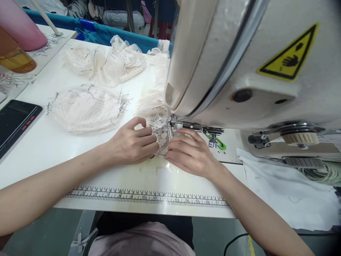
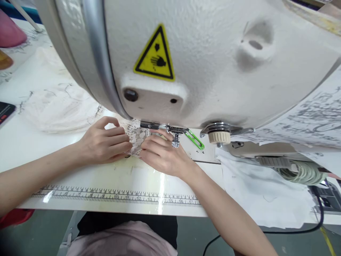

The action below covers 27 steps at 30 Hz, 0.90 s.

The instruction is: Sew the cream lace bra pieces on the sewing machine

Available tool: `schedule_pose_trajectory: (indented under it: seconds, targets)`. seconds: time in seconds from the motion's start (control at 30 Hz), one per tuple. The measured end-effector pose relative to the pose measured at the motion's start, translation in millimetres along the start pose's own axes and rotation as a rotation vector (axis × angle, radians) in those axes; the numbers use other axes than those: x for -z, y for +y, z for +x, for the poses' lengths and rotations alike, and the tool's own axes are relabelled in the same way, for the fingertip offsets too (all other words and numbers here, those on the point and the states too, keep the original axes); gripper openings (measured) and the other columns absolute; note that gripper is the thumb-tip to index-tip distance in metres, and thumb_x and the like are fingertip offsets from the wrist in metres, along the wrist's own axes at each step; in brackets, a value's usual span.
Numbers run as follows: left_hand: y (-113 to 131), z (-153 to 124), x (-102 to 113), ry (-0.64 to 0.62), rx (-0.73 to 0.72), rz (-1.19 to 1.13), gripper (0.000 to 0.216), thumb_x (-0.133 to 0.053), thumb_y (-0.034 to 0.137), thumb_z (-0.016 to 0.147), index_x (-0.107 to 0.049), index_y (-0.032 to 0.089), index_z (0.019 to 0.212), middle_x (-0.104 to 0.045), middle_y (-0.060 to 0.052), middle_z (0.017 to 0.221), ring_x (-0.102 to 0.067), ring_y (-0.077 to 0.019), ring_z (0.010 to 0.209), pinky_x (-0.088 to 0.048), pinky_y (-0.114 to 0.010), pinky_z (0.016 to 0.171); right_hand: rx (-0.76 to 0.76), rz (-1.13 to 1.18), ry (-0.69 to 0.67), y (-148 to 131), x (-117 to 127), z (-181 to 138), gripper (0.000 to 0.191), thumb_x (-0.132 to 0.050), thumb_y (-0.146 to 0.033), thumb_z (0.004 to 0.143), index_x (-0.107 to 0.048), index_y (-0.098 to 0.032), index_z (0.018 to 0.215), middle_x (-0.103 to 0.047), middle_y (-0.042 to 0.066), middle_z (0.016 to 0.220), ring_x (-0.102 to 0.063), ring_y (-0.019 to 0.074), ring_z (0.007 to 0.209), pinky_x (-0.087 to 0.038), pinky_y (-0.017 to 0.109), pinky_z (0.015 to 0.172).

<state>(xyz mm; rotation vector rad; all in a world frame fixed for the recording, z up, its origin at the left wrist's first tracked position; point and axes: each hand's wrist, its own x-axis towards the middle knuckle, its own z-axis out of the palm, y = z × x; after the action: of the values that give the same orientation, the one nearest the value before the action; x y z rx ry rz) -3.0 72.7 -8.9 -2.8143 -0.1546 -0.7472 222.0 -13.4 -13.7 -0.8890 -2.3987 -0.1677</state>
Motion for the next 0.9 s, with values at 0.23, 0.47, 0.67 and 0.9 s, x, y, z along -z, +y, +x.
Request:
schedule_pose_trajectory:
  seconds: [0.23, 0.47, 0.67, 0.9]
  targets:
    - [4.8, 4.5, -0.3, -0.071, 0.009, -0.085, 0.021, -0.047, 0.022, 0.096, -0.065, 0.014, 0.104, -0.072, -0.009, 0.11, -0.064, -0.0225, 0.108, -0.05, -0.037, 0.097, -0.013, -0.035, -0.047, 0.0, -1.5, -7.4, 0.015, -0.06, -0.008, 0.09, -0.066, -0.021, 0.096, -0.075, -0.004, 0.097, -0.065, 0.0122, 0.1, -0.054, 0.03, 0.091]
    - [6.3, -0.9, -12.6, -0.251, 0.127, -0.135, 0.056, -0.045, 0.035, 0.095, -0.046, 0.004, 0.142, -0.057, -0.019, 0.139, -0.051, -0.0301, 0.133, -0.044, -0.043, 0.11, -0.005, -0.143, -0.007, -6.9, -3.1, 1.5, 0.014, -0.058, -0.012, 0.093, -0.066, -0.019, 0.084, -0.074, -0.005, 0.081, -0.067, 0.0109, 0.084, -0.054, 0.026, 0.077]
    - [-0.8, -0.5, -10.6, -0.291, 0.081, -0.159, 0.055, -0.044, 0.034, 0.095, -0.046, 0.009, 0.144, -0.056, -0.014, 0.141, -0.047, -0.029, 0.136, -0.04, -0.044, 0.114, 0.013, -0.161, 0.038, -10.5, -6.5, 4.9, 0.013, -0.06, -0.01, 0.09, -0.065, -0.018, 0.082, -0.072, -0.006, 0.077, -0.065, 0.0098, 0.075, -0.052, 0.025, 0.072]
    - [-9.3, -1.6, -10.1, -0.294, 0.047, -0.194, 0.055, -0.046, 0.034, 0.096, -0.044, 0.011, 0.145, -0.053, -0.014, 0.144, -0.048, -0.0289, 0.136, -0.04, -0.045, 0.114, 0.034, -0.151, 0.106, -11.0, -11.0, 5.7, 0.013, -0.062, -0.011, 0.089, -0.066, -0.018, 0.078, -0.07, -0.007, 0.072, -0.063, 0.0093, 0.07, -0.051, 0.023, 0.069]
